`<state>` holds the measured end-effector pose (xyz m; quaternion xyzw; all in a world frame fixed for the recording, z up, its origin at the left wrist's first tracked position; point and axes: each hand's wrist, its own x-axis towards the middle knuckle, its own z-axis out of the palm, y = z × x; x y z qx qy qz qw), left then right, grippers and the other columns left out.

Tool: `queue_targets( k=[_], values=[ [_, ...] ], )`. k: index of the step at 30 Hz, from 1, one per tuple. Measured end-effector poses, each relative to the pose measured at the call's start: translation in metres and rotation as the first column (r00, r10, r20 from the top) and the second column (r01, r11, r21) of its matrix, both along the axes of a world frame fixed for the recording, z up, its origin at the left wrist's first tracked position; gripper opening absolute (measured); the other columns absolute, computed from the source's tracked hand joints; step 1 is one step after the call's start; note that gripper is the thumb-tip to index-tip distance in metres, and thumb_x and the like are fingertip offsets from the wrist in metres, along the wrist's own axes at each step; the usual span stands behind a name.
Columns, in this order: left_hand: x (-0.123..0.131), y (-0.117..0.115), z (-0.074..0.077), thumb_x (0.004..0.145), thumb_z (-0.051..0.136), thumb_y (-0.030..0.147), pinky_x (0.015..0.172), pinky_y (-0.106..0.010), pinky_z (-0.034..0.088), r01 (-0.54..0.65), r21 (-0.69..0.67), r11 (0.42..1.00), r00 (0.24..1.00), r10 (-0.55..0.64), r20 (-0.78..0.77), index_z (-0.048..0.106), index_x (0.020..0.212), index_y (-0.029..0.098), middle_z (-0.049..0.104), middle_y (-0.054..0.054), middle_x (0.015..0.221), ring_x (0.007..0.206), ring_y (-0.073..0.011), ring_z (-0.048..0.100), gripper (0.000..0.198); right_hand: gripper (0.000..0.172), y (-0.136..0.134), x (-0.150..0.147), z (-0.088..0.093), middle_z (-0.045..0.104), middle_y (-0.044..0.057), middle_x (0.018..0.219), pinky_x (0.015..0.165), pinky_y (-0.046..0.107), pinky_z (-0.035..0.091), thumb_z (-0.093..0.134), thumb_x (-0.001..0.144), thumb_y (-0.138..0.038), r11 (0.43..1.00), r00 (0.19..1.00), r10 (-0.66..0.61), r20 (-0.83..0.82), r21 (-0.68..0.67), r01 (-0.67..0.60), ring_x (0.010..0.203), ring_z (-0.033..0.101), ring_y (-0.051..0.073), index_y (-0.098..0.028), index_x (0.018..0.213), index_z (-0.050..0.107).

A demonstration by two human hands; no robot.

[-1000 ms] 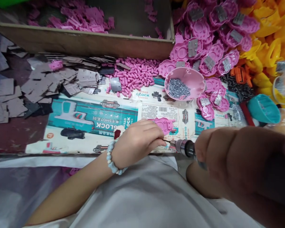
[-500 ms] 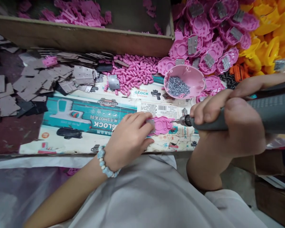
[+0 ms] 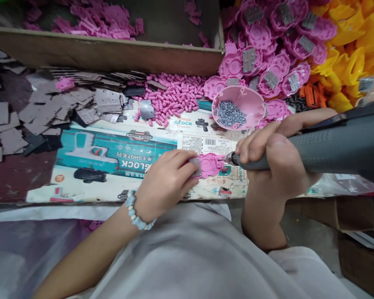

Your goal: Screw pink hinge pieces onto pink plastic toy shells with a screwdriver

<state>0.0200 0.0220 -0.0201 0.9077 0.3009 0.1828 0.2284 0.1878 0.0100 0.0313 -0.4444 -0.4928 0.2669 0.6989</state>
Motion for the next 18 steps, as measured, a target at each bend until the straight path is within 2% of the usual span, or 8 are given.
queue_targets(
  k=[4,6,8,11,13,15,16,18],
  values=[
    [0.002,0.008,0.017,0.087,0.055,0.03,0.078,-0.038,0.047,0.105,0.042,0.994,0.988,-0.099,-0.121,0.062,0.094,0.016,0.061,-0.011,0.109,0.093,-0.0249,0.058,0.017,0.016,-0.008,0.004,0.017,0.044,-0.004,0.056,0.04,0.028,0.04,0.063,0.074,-0.017,0.998,0.991,-0.043,-0.123,-0.044,0.038,0.04,0.041,0.012,-0.021,0.082,0.05],
    [0.01,0.022,0.033,0.088,0.054,0.031,0.078,-0.038,0.046,0.183,0.067,0.981,0.967,-0.168,-0.19,0.063,0.093,0.017,0.063,-0.009,0.103,0.093,-0.0246,0.058,0.018,0.018,-0.015,0.008,0.032,0.043,-0.004,0.053,0.037,0.029,0.038,0.065,0.079,-0.03,0.993,0.991,-0.109,-0.074,-0.045,0.106,0.038,0.041,0.013,-0.021,0.078,0.049],
    [0.026,0.039,0.051,0.086,0.055,0.031,0.077,-0.037,0.045,0.249,0.087,0.965,0.935,-0.216,-0.28,0.065,0.082,0.018,0.065,-0.007,0.092,0.089,-0.0243,0.058,0.017,0.024,-0.022,0.013,0.044,0.042,-0.003,0.051,0.037,0.029,0.038,0.058,0.086,-0.042,0.987,0.986,-0.16,0.043,-0.008,0.161,0.038,0.041,0.013,-0.022,0.075,0.049],
    [0.054,0.061,0.066,0.077,0.062,0.028,0.069,-0.034,0.045,0.323,0.091,0.942,0.877,-0.262,-0.404,0.063,0.063,0.016,0.063,-0.005,0.07,0.072,-0.0208,0.059,0.019,0.027,-0.028,0.022,0.047,0.041,-0.003,0.05,0.039,0.027,0.04,0.054,0.09,-0.043,0.981,0.975,-0.193,0.109,0.016,0.192,0.039,0.043,0.013,-0.024,0.073,0.048],
    [0.068,0.065,0.065,0.07,0.064,0.023,0.06,-0.03,0.042,0.344,0.106,0.933,0.854,-0.264,-0.448,0.059,0.055,0.016,0.058,-0.003,0.058,0.057,-0.017,0.055,0.018,0.02,-0.028,0.027,0.041,0.044,-0.004,0.052,0.038,0.028,0.041,0.059,0.086,-0.035,0.993,0.989,-0.114,0.095,0.037,0.111,0.039,0.044,0.013,-0.024,0.075,0.048],
    [0.073,0.064,0.057,0.066,0.063,0.017,0.052,-0.027,0.037,0.346,0.1,0.933,0.841,-0.261,-0.474,0.055,0.051,0.016,0.052,-0.001,0.05,0.048,-0.0145,0.05,0.017,0.015,-0.026,0.031,0.034,0.047,-0.005,0.053,0.037,0.029,0.041,0.064,0.078,-0.025,0.997,0.997,-0.031,0.066,0.072,0.027,0.04,0.044,0.014,-0.023,0.081,0.049],
    [0.073,0.063,0.052,0.065,0.061,0.016,0.049,-0.027,0.035,0.344,0.076,0.936,0.838,-0.269,-0.475,0.054,0.05,0.016,0.051,-0.001,0.049,0.046,-0.0139,0.049,0.018,0.017,-0.026,0.033,0.033,0.048,-0.004,0.054,0.038,0.03,0.042,0.065,0.075,-0.021,0.998,0.999,-0.022,0.041,0.06,0.019,0.04,0.045,0.014,-0.022,0.083,0.05],
    [0.072,0.064,0.045,0.068,0.059,0.014,0.047,-0.025,0.033,0.323,0.024,0.946,0.85,-0.279,-0.448,0.056,0.052,0.016,0.054,-0.001,0.052,0.047,-0.0135,0.049,0.016,0.014,-0.026,0.035,0.036,0.046,-0.004,0.053,0.04,0.03,0.042,0.064,0.077,-0.022,0.993,0.993,-0.113,-0.041,-0.025,0.112,0.04,0.044,0.013,-0.02,0.082,0.05]
  ],
)
